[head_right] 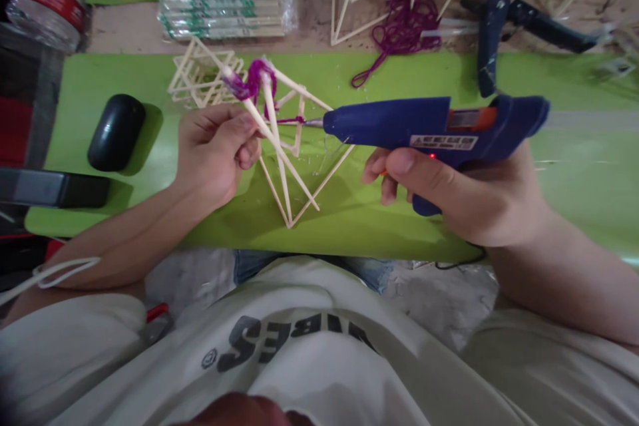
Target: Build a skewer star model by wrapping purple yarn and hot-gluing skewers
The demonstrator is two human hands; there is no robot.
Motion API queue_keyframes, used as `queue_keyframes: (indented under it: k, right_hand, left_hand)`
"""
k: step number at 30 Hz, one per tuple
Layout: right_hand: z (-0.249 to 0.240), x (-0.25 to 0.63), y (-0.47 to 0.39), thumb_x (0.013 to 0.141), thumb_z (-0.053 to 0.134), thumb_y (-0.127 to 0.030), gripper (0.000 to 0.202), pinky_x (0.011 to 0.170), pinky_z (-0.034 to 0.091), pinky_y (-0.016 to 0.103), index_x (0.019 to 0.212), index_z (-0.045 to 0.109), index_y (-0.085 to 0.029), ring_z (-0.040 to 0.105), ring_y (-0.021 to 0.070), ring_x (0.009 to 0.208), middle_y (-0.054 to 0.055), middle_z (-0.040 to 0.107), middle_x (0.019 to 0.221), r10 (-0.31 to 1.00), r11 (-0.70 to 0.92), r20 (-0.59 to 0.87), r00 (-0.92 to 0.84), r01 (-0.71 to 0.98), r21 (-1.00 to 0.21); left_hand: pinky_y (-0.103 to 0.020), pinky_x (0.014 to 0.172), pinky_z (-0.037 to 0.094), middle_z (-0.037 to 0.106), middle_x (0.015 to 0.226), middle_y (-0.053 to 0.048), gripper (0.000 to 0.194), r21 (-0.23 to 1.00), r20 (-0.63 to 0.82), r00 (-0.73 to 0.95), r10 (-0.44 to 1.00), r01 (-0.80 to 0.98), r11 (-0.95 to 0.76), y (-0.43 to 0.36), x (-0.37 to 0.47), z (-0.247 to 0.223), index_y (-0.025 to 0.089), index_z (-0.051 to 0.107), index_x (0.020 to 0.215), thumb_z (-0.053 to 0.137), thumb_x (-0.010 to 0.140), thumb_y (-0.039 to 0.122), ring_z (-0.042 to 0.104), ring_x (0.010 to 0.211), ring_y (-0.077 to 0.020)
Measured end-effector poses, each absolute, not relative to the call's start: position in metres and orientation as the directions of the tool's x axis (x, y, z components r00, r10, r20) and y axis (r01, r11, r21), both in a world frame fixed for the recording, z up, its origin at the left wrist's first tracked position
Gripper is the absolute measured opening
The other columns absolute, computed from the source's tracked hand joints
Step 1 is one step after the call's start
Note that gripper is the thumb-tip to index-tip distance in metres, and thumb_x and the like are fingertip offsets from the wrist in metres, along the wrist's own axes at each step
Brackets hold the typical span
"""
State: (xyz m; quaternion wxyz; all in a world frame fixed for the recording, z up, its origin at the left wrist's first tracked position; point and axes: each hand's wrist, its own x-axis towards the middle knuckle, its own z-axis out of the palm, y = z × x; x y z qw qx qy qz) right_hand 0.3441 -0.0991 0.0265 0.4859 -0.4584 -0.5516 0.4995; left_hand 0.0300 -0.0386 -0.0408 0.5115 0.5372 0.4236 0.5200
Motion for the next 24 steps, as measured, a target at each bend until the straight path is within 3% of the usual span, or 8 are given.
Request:
queue_keyframes:
  k: [4,14,19,24]
  right_hand:
    - [0.024,0.345,-0.097,0.093,0.106,-0.055,0.034,0.045,0.058,0.032,0.093,0.095,-0.023,0.080,0.0207,0.062,0.006,0.092,0.096,0.992,0.068,0.059,-0.112,0.079,-0.995]
    - [0.022,0.355,-0.091,0.099,0.101,-0.051,0.029,0.049,0.060,0.032,0.092,0.095,-0.023,0.080,0.0189,0.062,0.006,0.092,0.097,0.983,0.086,0.059,-0.173,0.153,-0.984]
    - [0.029,0.350,-0.091,0.093,0.107,-0.049,0.030,0.050,0.067,0.035,0.091,0.095,-0.021,0.082,0.0222,0.064,0.007,0.092,0.096,0.990,0.100,0.095,-0.108,0.043,-0.994]
    - [0.032,0.345,-0.093,0.090,0.108,-0.055,0.038,0.046,0.063,0.032,0.090,0.094,-0.019,0.080,0.0211,0.062,0.008,0.091,0.095,0.992,0.067,0.062,-0.107,0.045,-0.997]
  left_hand:
    - [-0.022,0.041,0.037,0.067,0.068,0.002,0.040,0.993,0.102,0.096,0.990,-0.077,-0.095,-0.039,0.032,-0.041,0.025,0.082,0.082,0.092,0.107,0.053,0.052,0.047,-0.0067]
    - [-0.023,0.041,0.034,0.064,0.063,0.003,0.034,0.991,0.103,0.104,0.989,-0.096,-0.093,-0.039,0.032,-0.038,0.026,0.085,0.082,0.092,0.107,0.048,0.051,0.046,-0.0073]
    - [-0.022,0.040,0.034,0.068,0.066,0.003,0.030,0.989,0.118,0.093,0.989,-0.100,-0.109,-0.038,0.029,-0.038,0.026,0.087,0.083,0.093,0.106,0.045,0.050,0.046,-0.0068]
    - [-0.021,0.043,0.040,0.074,0.071,0.001,0.028,0.999,0.049,0.159,0.986,-0.032,-0.044,-0.040,0.024,-0.036,0.025,0.085,0.084,0.091,0.107,0.039,0.054,0.048,-0.0076]
